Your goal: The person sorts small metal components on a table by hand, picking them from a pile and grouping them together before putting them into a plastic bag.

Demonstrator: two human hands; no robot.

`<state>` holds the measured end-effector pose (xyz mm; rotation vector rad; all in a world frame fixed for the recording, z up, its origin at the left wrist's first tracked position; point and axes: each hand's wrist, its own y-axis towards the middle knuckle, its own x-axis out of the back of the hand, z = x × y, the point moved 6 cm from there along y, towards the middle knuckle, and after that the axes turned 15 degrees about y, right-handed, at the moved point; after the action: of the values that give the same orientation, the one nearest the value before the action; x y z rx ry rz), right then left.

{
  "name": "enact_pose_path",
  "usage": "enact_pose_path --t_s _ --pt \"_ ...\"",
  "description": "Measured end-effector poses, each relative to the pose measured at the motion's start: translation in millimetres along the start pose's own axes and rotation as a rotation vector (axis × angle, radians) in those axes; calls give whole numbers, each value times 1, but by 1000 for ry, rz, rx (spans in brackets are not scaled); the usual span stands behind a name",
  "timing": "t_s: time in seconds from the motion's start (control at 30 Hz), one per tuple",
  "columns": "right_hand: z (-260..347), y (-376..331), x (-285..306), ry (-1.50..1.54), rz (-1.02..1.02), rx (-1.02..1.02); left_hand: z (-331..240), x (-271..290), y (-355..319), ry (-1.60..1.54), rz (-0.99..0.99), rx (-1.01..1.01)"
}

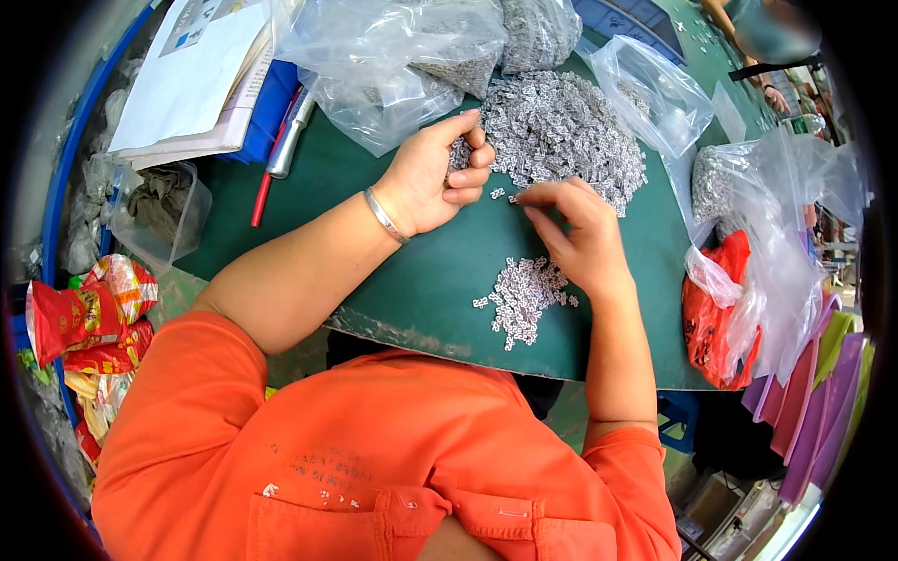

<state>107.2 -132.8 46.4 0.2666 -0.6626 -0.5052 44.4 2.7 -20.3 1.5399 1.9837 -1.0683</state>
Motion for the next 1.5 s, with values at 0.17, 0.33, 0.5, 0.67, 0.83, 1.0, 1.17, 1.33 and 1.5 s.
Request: enact_pose_path --t_s 0.17,0.33,0.5,0.67,0.83,1.0,1.17,1.33,1.5 --pt "-4 1 -9 -10 191 43 -2 -1 -1 -10 10 -6" --pt "3 0 -9 66 94 43 -1 -1 -1 17 -5 -13" --pt "5 10 -26 -206 134 224 -2 -1 -2 46 16 -23" --pt "-2 2 4 -10 -131 -31 6 -5 -1 212 58 78" --pt "0 5 12 454 -176 -39 18 -18 -13 333 97 254" --pt "-8 3 15 46 -79 -94 18 -12 -6 95 209 263" --pt "-11 -1 8 76 22 -138 7 -10 -3 1 185 168" --pt "-18 -7 21 107 -50 -342 8 -11 -2 7 195 167" --pt "-13 -7 4 -87 120 -181 10 -11 -6 98 129 164"
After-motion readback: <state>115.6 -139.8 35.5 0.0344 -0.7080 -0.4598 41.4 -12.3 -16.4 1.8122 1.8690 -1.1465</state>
